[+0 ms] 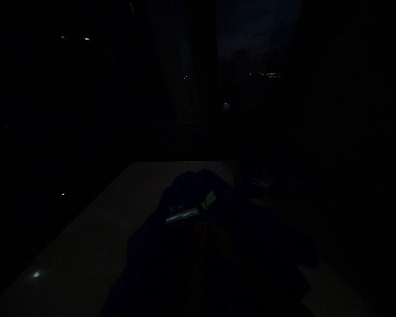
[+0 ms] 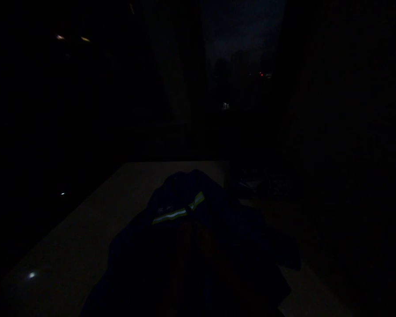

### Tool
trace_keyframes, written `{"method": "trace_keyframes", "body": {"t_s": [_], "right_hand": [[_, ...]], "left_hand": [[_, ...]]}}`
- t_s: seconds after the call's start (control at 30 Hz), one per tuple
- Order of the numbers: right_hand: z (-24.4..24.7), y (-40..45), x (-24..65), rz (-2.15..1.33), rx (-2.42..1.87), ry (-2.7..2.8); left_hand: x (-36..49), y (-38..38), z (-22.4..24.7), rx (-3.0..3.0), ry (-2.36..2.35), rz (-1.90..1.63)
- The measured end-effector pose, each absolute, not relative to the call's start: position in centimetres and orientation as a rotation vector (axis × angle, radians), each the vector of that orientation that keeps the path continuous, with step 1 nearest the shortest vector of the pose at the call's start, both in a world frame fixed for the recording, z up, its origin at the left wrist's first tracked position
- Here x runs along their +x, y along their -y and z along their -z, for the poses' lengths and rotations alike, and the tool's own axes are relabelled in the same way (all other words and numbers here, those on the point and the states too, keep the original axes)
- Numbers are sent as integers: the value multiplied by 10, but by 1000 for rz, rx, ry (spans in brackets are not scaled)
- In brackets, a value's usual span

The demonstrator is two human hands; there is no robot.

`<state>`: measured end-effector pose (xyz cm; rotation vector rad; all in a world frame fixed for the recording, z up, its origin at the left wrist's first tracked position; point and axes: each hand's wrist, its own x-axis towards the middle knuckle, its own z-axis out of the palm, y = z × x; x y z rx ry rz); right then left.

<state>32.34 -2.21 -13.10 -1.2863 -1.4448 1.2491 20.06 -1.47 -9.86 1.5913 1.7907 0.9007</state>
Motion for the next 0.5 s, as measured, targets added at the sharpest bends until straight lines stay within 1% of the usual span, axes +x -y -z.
{"method": "trace_keyframes", "body": {"t_s": [0.13,0.23,0.5], "right_hand": [[126,24,326,-1313,-1240,1383],[117,21,327,-1298,-1300,1395],[84,-20,330,-1197,-1502,1649]], "left_hand": [[199,15,99,1602,-1790,-892],[198,15,99,1612,-1786,-892],[198,18,98,1613,-1783,-913]]}}
